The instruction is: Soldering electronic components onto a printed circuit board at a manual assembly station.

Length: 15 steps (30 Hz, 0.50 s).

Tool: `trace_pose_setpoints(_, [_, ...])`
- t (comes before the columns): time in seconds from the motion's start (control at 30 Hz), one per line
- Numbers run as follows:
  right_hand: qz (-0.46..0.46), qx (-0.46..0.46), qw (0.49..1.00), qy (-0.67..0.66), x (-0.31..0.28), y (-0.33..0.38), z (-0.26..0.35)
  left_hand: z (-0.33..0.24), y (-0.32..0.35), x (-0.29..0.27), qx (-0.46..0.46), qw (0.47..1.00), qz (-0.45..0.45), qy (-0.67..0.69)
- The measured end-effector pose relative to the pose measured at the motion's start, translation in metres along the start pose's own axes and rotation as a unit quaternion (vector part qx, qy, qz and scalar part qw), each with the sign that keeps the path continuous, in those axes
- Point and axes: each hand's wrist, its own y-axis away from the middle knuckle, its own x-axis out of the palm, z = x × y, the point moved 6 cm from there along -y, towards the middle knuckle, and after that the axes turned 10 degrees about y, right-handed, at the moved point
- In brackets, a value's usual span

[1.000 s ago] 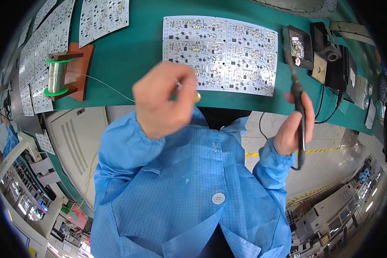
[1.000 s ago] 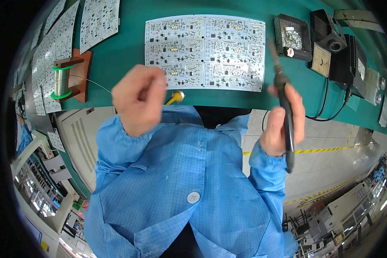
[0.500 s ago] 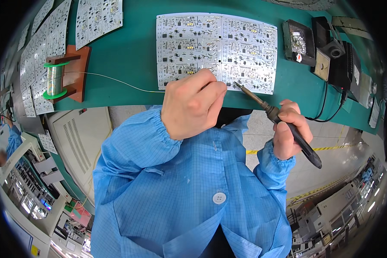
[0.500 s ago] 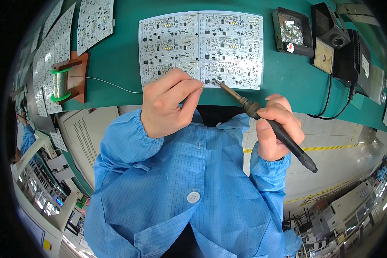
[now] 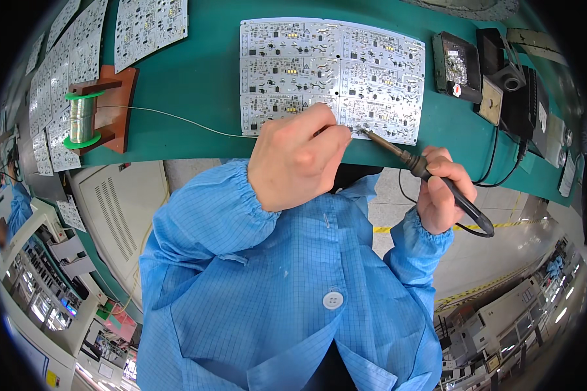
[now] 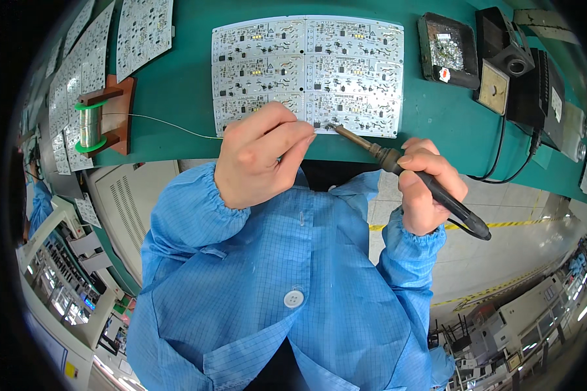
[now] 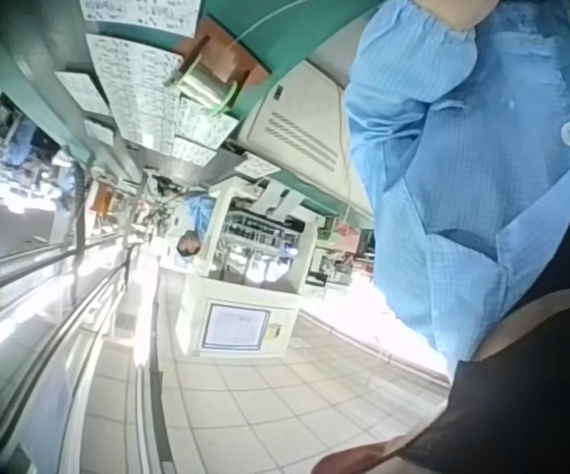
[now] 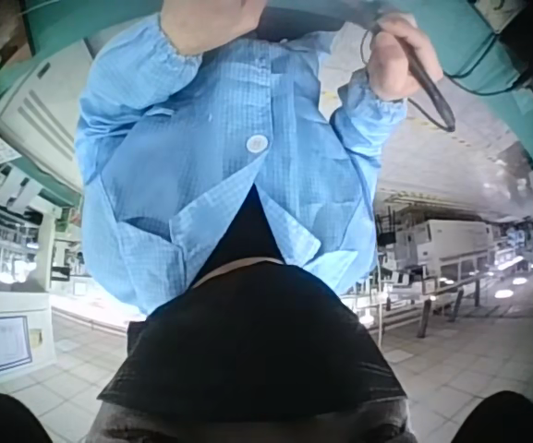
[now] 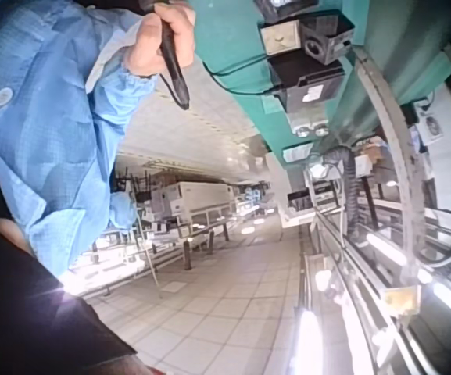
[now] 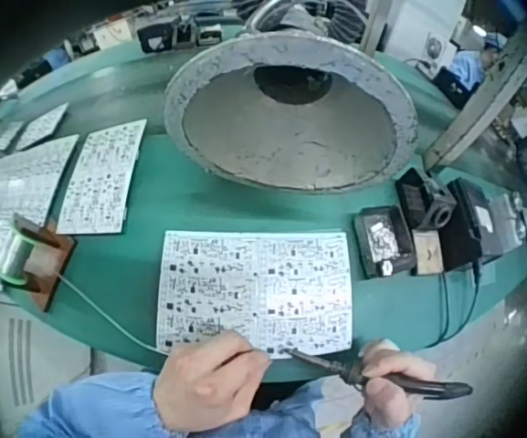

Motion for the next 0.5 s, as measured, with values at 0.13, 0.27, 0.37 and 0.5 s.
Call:
trace_pose_setpoints(0.13, [0.001, -0.016, 1.000, 0.007, 0.000, -0.002, -0.001, 0.001, 0.000, 0.002, 0.001, 1.000, 0.013, -0.003])
trace_pose_setpoints(0.27, [0.007, -0.047, 0.999, 0.017, 0.002, -0.003, 0.004, 0.000, -0.002, 0.003, 0.007, 1.000, 0.017, -0.009])
trace_pose_setpoints(0.37, [0.006, -0.066, 0.997, 0.036, 0.005, -0.005, 0.010, -0.003, -0.002, -0.006, -0.009, 1.000, 0.006, -0.017])
trace_pose_setpoints(0.5, [0.001, -0.087, 0.995, 0.057, 0.007, -0.006, 0.019, 0.000, 0.000, -0.033, -0.016, 0.998, -0.051, -0.032])
